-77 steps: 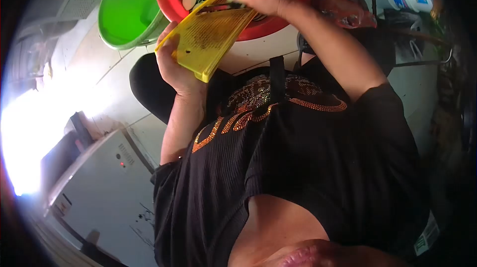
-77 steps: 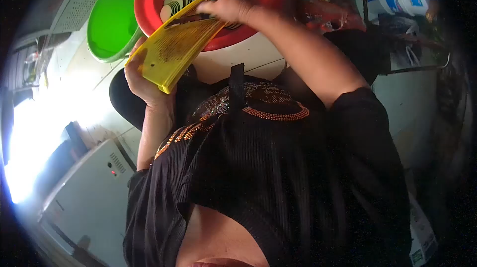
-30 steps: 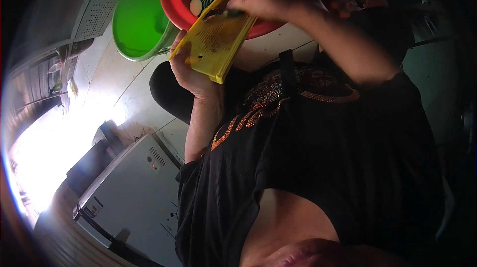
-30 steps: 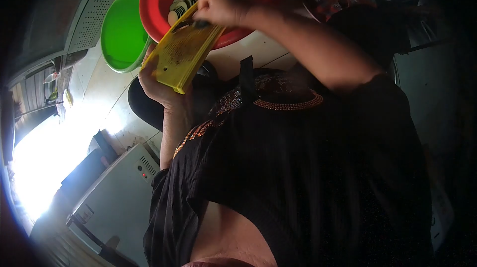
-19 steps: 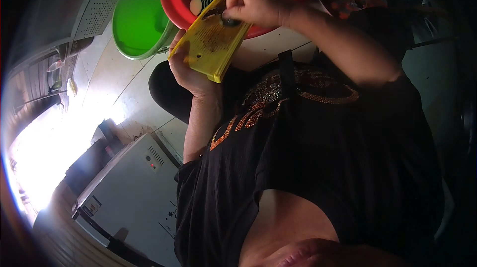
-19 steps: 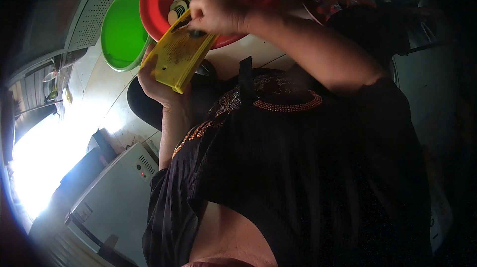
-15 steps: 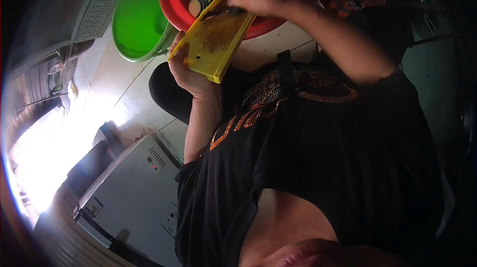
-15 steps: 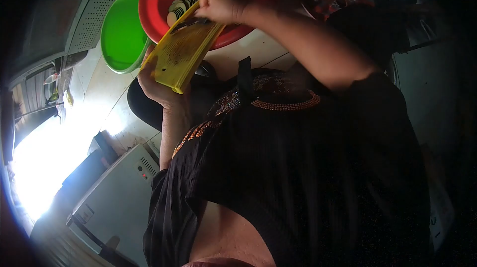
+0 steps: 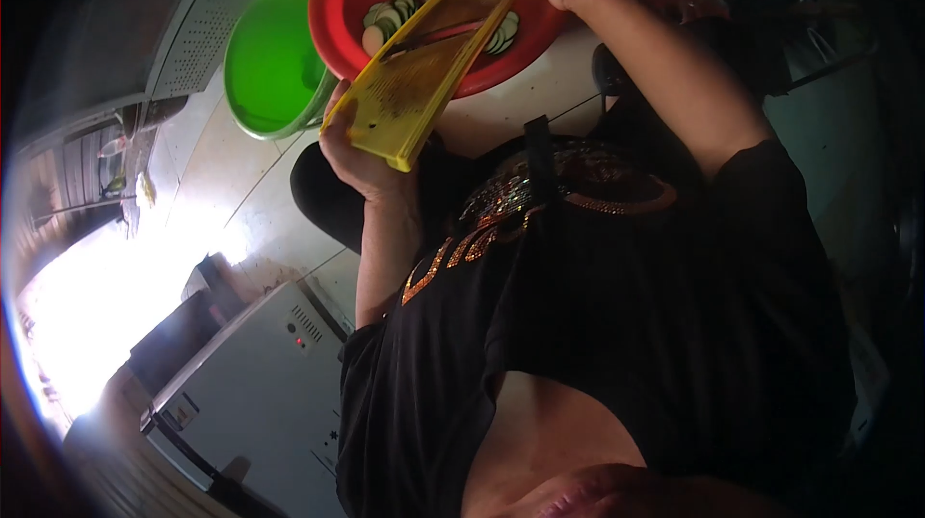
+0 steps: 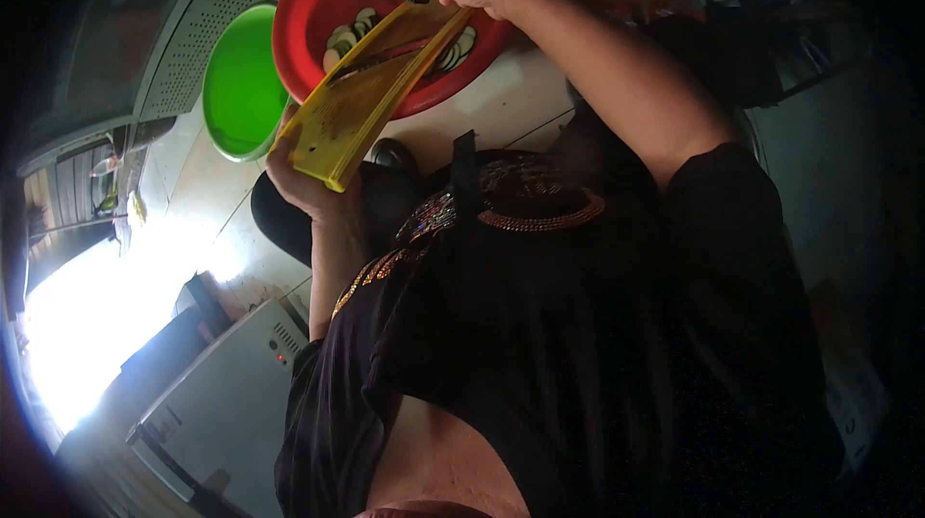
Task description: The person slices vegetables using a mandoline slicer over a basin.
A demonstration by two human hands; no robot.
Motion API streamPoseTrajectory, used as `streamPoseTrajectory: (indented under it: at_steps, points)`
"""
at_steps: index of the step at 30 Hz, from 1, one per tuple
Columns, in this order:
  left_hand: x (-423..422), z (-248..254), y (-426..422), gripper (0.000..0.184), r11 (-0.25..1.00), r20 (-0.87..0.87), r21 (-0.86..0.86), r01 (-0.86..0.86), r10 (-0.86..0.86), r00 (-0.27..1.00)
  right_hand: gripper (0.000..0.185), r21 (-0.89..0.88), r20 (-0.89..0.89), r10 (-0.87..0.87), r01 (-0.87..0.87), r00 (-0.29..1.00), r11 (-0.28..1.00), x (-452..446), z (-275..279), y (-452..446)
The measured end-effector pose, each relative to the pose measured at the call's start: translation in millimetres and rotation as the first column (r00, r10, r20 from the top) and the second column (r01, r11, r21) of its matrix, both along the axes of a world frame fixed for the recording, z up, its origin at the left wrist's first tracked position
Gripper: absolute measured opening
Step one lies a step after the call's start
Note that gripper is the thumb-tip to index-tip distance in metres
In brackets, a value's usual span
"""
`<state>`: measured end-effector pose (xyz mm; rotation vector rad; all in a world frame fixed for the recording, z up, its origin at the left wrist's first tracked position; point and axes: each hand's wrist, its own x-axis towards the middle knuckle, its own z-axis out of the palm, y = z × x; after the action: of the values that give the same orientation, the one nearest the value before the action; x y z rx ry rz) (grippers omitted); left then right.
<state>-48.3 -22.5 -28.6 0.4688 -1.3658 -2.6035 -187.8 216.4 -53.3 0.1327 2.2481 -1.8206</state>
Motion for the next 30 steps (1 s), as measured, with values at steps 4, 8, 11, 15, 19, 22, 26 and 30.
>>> streamPoseTrajectory:
  at_steps: [4,8,11,15,19,22,26,30]
  points:
    - [5,13,7,0.064,0.998,-0.071,0.036,0.048,-0.046,0.996,0.022,0.183,-0.175,-0.111,0.143,0.978,0.973,6,52,67]
    - [10,4,-3,0.056,0.994,-0.101,0.102,0.048,-0.037,0.994,0.026,0.752,-0.352,-0.088,0.337,0.932,0.566,1,86,153]
    - [15,11,-5,0.056,0.998,-0.095,0.064,-0.016,0.022,0.995,0.029,0.675,-0.281,-0.345,0.441,0.895,0.591,13,92,186]
    - [19,28,-10,0.056,0.997,-0.121,0.067,-0.049,0.057,0.991,0.026,0.714,-0.343,-0.066,0.306,0.937,0.629,26,73,185]
    - [16,31,-17,0.056,0.993,-0.207,0.118,-0.020,0.044,0.977,0.021,0.548,-0.124,0.031,0.043,0.992,0.835,35,84,142]
    - [20,58,7,0.053,0.995,-0.190,0.066,-0.080,0.091,0.977,0.025,0.308,-0.164,0.326,-0.265,0.931,0.914,46,67,110]
    - [22,64,38,0.052,0.996,-0.333,-0.086,-0.002,-0.026,0.943,0.031,-0.043,0.054,0.552,-0.550,0.832,0.834,88,84,50]
    - [17,63,58,0.061,0.942,-0.359,-0.323,0.091,-0.211,0.909,0.029,-0.344,0.060,0.505,-0.457,0.861,0.820,107,82,15]
